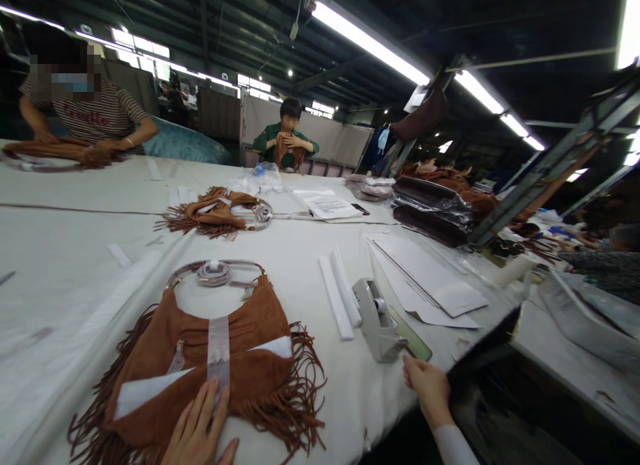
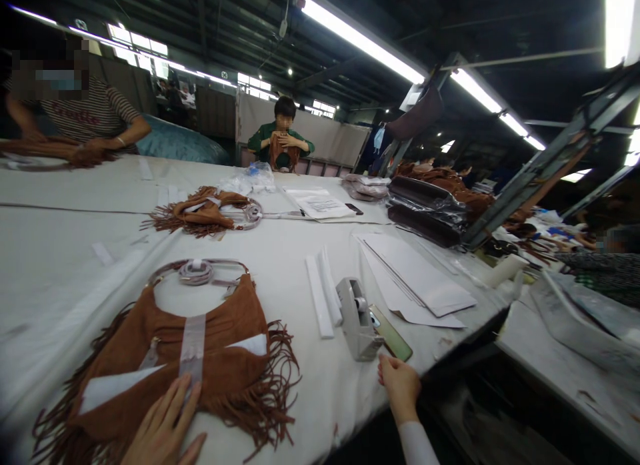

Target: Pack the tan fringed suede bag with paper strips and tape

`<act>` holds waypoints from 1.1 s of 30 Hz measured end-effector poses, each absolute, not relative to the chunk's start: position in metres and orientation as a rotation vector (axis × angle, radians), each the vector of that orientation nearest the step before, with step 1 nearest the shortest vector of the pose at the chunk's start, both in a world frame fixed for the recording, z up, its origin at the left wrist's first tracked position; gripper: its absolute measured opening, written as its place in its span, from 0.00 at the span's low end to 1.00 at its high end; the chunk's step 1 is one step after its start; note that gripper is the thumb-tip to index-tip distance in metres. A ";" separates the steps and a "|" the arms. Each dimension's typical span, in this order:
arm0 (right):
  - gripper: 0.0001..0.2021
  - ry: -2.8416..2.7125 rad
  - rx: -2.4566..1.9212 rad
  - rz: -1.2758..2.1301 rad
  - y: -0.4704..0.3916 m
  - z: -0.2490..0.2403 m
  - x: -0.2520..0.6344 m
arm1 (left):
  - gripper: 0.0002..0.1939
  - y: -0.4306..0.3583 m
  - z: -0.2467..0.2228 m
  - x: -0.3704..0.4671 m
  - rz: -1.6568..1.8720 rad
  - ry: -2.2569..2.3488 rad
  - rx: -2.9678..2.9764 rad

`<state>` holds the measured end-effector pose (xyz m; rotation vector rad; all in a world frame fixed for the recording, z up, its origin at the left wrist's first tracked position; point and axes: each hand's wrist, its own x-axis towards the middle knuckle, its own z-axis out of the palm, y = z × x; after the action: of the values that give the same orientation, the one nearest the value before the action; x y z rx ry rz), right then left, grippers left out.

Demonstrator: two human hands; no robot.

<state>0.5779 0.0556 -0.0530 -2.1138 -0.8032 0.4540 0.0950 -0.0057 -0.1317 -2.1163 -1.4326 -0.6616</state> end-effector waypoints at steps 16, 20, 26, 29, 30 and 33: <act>0.18 -2.297 -1.359 0.999 0.108 0.058 0.365 | 0.39 -0.014 -0.102 0.098 -0.479 -1.874 -2.309; 0.12 -2.789 -0.805 1.148 0.124 0.091 0.285 | 0.39 -0.015 -0.101 0.097 -0.506 -1.909 -2.350; 0.09 -3.361 -0.400 0.478 0.150 0.084 0.206 | 0.40 -0.014 -0.099 0.097 -0.496 -1.947 -2.382; 0.06 -3.406 -0.422 0.300 0.154 0.068 0.180 | 0.40 -0.013 -0.099 0.097 -0.504 -1.959 -2.399; 0.05 -3.415 -0.434 0.249 0.155 0.063 0.173 | 0.40 -0.013 -0.099 0.097 -0.510 -1.963 -2.402; 0.03 -3.440 -0.456 0.120 0.155 0.052 0.160 | 0.40 -0.013 -0.099 0.097 -0.521 -1.980 -2.408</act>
<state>0.1597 0.1545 0.0517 -0.4563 -3.4400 0.1195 0.0966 -0.0130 -0.0987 -2.4084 -1.9801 -0.5210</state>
